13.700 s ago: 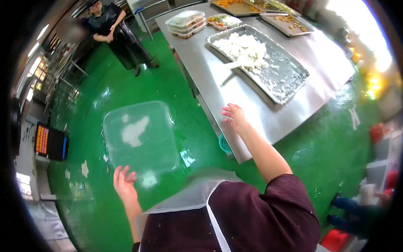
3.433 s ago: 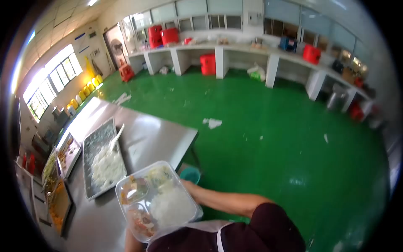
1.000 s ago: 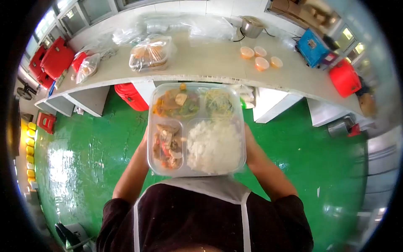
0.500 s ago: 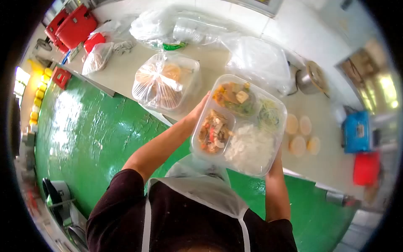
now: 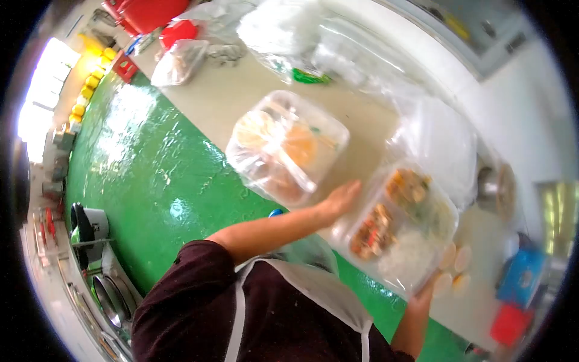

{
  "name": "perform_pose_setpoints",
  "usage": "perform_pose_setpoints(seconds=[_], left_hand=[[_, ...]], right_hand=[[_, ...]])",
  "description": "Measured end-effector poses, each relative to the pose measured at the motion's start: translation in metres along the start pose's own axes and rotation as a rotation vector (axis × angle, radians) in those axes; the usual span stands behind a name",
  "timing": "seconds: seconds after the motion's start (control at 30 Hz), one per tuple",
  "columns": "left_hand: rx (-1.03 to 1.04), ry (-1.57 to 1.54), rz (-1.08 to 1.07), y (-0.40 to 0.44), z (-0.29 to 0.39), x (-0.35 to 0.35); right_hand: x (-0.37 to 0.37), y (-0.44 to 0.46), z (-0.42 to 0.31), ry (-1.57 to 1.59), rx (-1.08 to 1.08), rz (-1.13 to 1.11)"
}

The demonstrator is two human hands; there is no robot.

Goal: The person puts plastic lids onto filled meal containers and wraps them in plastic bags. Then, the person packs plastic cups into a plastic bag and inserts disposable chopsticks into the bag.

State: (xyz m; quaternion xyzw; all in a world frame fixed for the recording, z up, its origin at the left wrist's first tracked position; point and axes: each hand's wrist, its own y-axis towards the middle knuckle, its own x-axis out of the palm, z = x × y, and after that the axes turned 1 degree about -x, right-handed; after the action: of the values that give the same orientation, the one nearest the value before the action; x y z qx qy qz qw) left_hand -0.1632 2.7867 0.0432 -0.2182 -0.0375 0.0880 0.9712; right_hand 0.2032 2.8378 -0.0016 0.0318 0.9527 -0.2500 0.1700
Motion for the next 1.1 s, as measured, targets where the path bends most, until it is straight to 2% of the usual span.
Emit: perform_pose_setpoints(seconds=[0.07, 0.13, 0.2, 0.27, 0.33, 0.4, 0.43, 0.47, 0.5, 0.57, 0.63, 0.67, 0.73, 0.8, 0.87, 0.97, 1.03, 1.1], left_hand=[[0.125, 0.080, -0.055, -0.038, 0.020, -0.042], [0.322, -0.040, -0.080, -0.076, 0.056, -0.108], [0.344, -0.098, 0.227, -0.096, 0.076, -0.174], [0.463, -0.400, 0.308, -0.089, 0.075, -0.240], [0.403, -0.316, 0.358, -0.074, 0.074, -0.284], [0.217, -0.132, 0.402, -0.023, 0.057, -0.306], [0.123, -0.031, 0.441, -0.004, 0.038, -0.314], [-0.029, -0.058, 0.289, 0.019, 0.023, -0.320], [-0.122, -0.036, 0.233, 0.022, 0.029, -0.316], [-0.127, -0.022, 0.022, 0.055, 0.007, -0.308], [-0.197, 0.018, -0.032, 0.070, 0.013, -0.309], [-0.218, -0.091, -0.065, 0.077, 0.007, -0.309], [-0.266, -0.308, -0.135, 0.084, -0.002, -0.307], [-0.280, -0.410, -0.078, 0.081, 0.004, -0.302], [-0.271, -0.459, -0.059, 0.080, 0.000, -0.307], [-0.236, -0.505, -0.082, 0.084, -0.006, -0.339], [-0.225, -0.591, -0.114, 0.058, 0.037, -0.373], [-0.179, -0.504, -0.008, 0.056, 0.050, -0.412]], right_hand=[[-0.023, -0.018, -0.029, -0.102, -0.279, 0.219], [-0.026, -0.073, -0.102, -0.041, -0.681, 0.356], [0.037, -0.159, -0.192, 0.009, -0.974, 0.338], [0.112, -0.206, -0.217, -0.176, -1.075, -0.025], [0.218, -0.224, -0.213, 0.277, -0.884, -0.221], [0.296, -0.198, -0.202, 0.254, -0.326, -0.117], [0.311, -0.168, -0.167, 0.263, -0.218, -0.044], [0.323, -0.129, -0.139, 0.283, -0.125, 0.010], [0.326, -0.100, -0.125, 0.408, -0.006, -0.136], [0.319, -0.063, -0.112, 0.626, 0.242, -0.437], [0.340, -0.076, -0.132, 0.693, 0.052, -0.554], [0.348, -0.086, -0.142, 0.726, -0.038, -0.608], [0.356, -0.093, -0.151, 0.724, -0.011, -0.561], [0.365, -0.092, -0.152, 0.727, -0.004, -0.457], [0.373, -0.097, -0.156, 0.791, 0.033, -0.493], [0.402, -0.109, -0.166, 0.823, 0.051, -0.521], [0.432, -0.120, -0.185, 0.817, 0.066, -0.525], [0.473, -0.135, -0.209, 0.826, 0.106, -0.519]])
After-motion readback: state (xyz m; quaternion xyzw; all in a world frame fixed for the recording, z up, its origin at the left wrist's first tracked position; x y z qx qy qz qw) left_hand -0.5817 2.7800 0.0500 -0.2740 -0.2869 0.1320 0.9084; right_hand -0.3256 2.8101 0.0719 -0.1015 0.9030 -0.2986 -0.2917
